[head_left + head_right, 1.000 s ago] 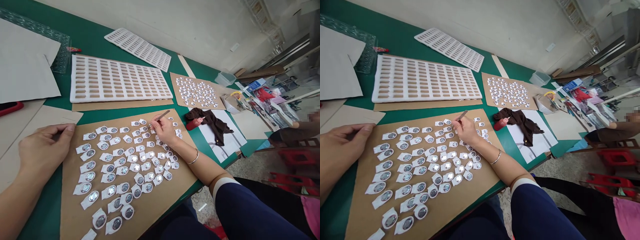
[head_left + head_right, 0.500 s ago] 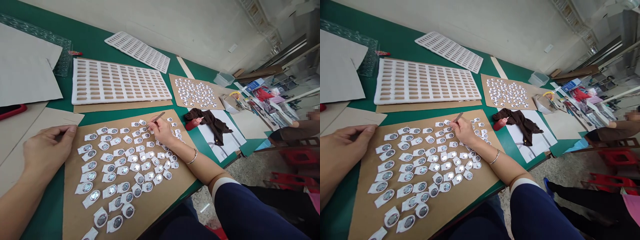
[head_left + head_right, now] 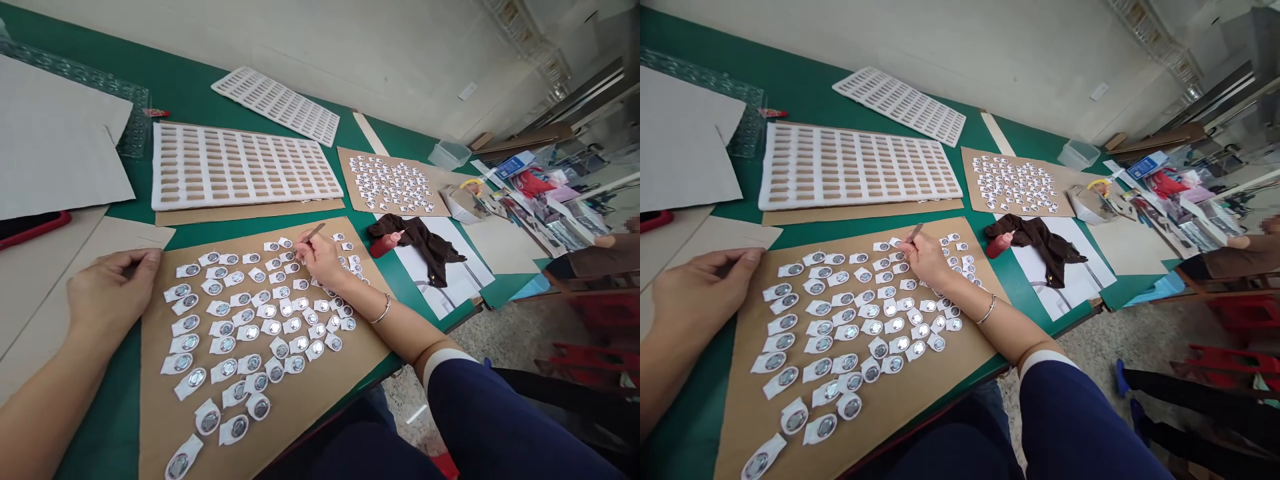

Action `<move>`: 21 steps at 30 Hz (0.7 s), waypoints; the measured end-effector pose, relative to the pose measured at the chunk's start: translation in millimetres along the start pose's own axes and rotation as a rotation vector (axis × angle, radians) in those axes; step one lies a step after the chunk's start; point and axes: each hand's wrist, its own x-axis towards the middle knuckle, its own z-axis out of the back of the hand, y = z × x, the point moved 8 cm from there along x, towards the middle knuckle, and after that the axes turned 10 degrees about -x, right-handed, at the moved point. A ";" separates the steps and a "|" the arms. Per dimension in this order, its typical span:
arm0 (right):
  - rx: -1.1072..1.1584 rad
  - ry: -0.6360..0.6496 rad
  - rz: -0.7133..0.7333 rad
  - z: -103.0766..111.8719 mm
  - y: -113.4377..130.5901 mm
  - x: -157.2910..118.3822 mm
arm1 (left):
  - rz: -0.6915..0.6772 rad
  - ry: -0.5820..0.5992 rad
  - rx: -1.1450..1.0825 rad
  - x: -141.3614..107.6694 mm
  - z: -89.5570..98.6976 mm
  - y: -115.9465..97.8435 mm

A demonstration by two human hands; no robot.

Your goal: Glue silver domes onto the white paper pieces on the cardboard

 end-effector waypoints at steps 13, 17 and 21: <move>-0.047 0.044 0.133 15.3 15.2 -14.4 | -0.011 0.000 -0.013 1.6 -0.7 2.2; -0.030 0.052 0.136 11.7 14.3 -15.7 | -0.009 0.002 -0.020 0.4 0.2 0.1; -0.019 0.049 0.131 10.8 12.9 -15.9 | -0.020 0.000 -0.023 -0.3 0.1 -1.0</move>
